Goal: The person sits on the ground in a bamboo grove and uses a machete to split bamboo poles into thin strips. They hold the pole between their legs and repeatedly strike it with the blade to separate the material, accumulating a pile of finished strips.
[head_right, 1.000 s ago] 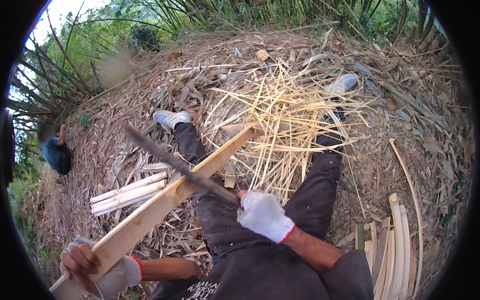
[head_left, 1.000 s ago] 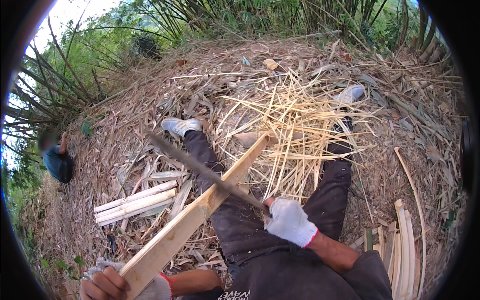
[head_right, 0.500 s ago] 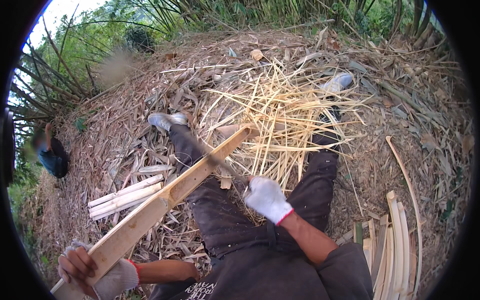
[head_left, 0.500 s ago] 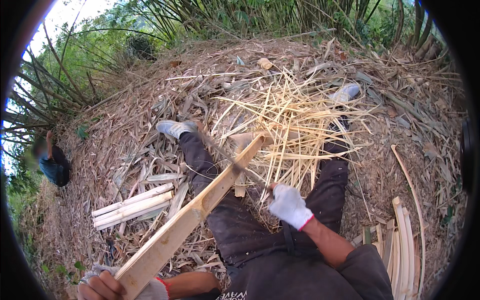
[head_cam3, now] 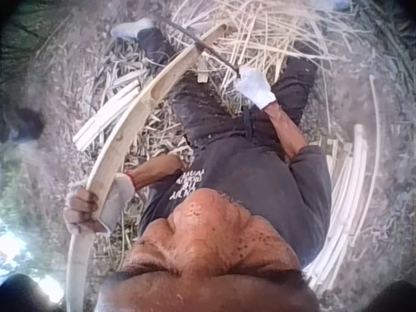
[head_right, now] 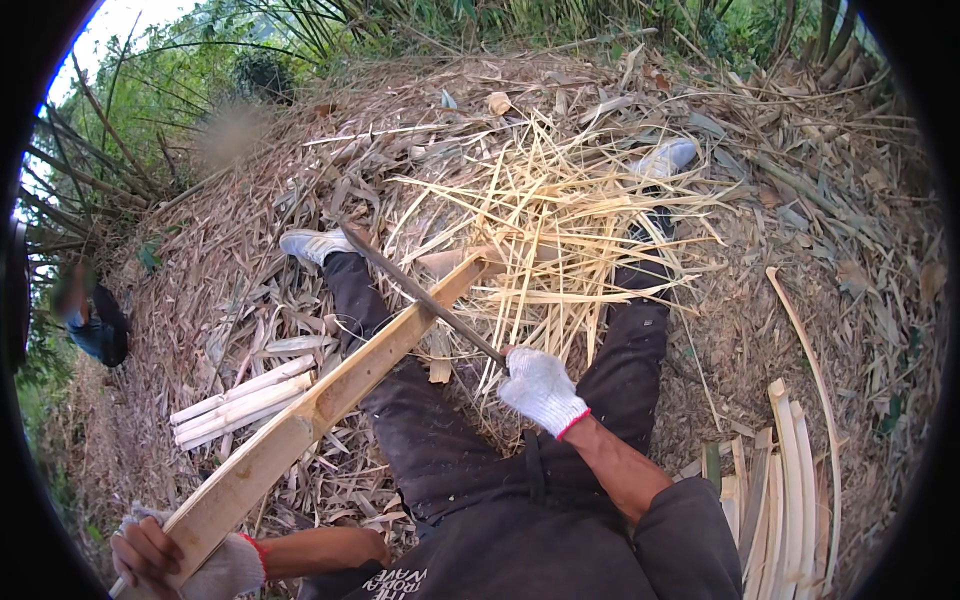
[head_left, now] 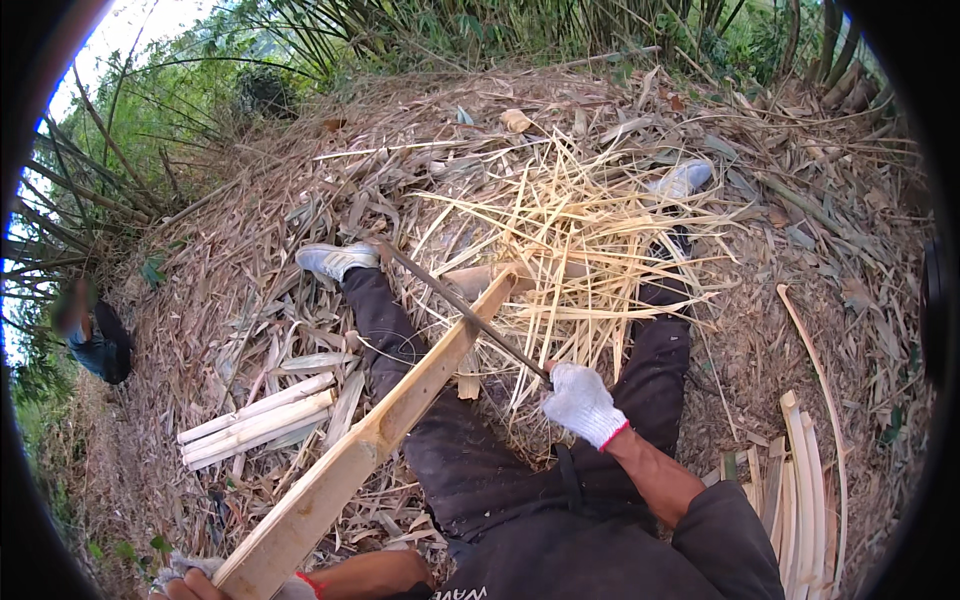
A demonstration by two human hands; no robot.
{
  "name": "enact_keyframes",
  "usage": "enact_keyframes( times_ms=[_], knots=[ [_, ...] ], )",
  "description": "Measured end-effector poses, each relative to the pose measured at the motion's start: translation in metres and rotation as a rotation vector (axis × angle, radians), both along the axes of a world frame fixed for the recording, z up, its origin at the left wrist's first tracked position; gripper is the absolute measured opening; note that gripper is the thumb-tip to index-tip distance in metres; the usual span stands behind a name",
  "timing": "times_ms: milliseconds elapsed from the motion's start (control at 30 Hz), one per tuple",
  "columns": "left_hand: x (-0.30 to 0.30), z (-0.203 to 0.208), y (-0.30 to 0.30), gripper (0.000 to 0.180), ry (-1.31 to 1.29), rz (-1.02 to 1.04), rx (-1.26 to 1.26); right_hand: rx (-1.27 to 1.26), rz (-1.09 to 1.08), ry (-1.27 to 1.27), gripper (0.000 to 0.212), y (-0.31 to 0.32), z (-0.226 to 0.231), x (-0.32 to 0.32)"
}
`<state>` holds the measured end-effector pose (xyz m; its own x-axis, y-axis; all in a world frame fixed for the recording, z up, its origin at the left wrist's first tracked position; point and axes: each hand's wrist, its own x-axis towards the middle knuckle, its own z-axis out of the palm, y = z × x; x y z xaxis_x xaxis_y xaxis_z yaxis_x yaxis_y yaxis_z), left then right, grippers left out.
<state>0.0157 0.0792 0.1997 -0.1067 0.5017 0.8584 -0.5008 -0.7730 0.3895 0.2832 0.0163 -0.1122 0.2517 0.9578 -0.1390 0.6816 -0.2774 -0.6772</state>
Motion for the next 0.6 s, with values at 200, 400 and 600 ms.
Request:
enact_keyframes(
  times_ms=[200, 400, 600],
  knots=[
    [-0.002, -0.007, 0.009, 0.015, 0.014, -0.009, -0.026, 0.119, 0.099, -0.05, 0.031, 0.002, 0.008, -0.014],
    [-0.004, -0.014, 0.015, 0.013, 0.02, -0.019, -0.048, -0.069, -0.019, 0.017, 0.026, 0.011, -0.016, 0.002],
    [0.0, -0.017, 0.022, 0.012, 0.019, -0.032, -0.059, -0.241, -0.158, 0.094, 0.025, 0.02, -0.049, 0.017]
  ],
)
